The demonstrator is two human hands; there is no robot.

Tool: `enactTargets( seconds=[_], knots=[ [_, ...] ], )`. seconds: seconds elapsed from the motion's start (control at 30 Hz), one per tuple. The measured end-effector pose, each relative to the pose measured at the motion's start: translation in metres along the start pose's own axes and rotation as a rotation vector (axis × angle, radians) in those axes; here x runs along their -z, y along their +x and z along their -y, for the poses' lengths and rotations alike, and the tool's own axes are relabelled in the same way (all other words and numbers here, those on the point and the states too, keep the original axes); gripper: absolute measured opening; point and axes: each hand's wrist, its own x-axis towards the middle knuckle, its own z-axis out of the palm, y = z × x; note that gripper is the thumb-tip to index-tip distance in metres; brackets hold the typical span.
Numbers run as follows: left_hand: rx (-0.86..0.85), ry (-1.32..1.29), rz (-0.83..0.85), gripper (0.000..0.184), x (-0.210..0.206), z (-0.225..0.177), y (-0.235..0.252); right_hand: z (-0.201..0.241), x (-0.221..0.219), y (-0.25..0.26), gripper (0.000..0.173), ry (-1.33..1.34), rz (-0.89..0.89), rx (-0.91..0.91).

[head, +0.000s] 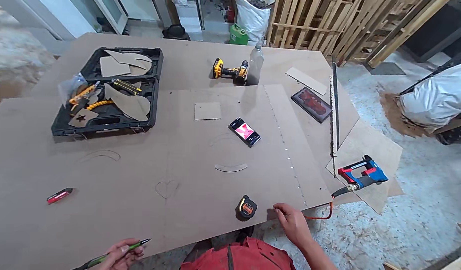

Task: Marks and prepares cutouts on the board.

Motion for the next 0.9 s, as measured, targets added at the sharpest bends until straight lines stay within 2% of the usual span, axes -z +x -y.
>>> enactTargets(
  seconds=[0.2,0.37,0.53,0.7,0.9],
  knots=[
    [0.008,0.008,-0.106,0.02,0.001,0.017,-0.029,0.015,0.006,0.029,0.037,-0.009,0.039,0.047],
    [0.009,0.001,-0.139,0.018,0.008,0.015,-0.037,0.036,-0.023,0.035,0.039,0.0,0.043,0.127],
    [0.007,0.031,-0.169,0.017,0.008,0.007,-0.023,0.063,-0.057,0.03,0.082,-0.135,0.033,0.1],
    [0.022,0.198,-0.17,0.027,-0.006,-0.008,0.004,0.064,-0.085,0.024,0.097,-0.286,-0.076,0.198],
    [-0.022,0.284,-0.168,0.016,-0.019,-0.012,0.064,0.05,-0.077,0.017,0.109,-0.291,-0.103,0.146]
  ],
)
